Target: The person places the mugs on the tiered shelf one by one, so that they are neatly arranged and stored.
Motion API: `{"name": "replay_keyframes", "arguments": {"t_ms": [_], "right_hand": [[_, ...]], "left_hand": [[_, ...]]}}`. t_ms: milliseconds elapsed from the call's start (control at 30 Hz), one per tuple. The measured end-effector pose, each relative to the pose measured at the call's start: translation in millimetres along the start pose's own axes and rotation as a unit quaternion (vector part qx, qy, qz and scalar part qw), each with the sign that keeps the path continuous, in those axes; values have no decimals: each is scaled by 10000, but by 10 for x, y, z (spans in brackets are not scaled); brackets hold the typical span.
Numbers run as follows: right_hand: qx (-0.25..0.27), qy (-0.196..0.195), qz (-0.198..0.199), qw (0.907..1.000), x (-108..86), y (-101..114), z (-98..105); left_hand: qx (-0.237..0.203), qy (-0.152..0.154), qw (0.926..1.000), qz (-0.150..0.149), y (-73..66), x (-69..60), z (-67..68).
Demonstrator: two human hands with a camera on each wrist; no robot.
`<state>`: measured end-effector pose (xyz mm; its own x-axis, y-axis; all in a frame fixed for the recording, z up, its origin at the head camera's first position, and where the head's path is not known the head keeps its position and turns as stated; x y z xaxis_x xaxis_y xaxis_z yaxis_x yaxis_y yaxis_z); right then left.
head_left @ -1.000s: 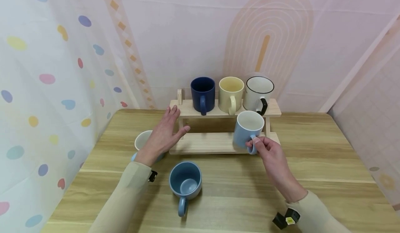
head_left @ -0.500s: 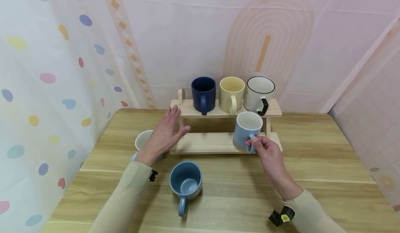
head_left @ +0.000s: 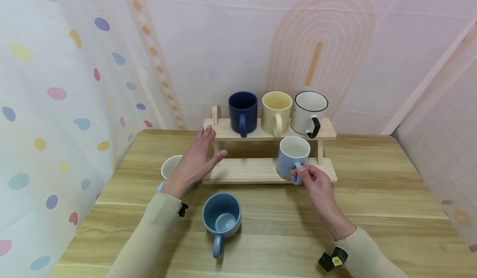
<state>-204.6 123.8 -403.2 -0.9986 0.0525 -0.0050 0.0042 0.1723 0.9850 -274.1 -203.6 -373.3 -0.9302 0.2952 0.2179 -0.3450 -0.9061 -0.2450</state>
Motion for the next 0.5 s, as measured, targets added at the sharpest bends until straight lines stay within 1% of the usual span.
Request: {"name": "replay_keyframes", "arguments": {"t_ms": [500], "right_hand": [[61,-152,119,9998,37,-91,12]], "left_hand": [[-9,-34,10000,-39,-6,7,-2]]}}
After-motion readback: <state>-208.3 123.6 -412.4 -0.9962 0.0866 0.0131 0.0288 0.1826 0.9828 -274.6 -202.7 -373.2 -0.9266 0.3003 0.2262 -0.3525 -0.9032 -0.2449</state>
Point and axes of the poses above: each hand's wrist, its own x-axis towards the middle knuckle, its own z-axis out of the back of the hand, y = z × x, the point moved 5 cm from there along x, towards the middle knuckle, and after that the axes turned 10 degrees about x, right-handed, at the moved point
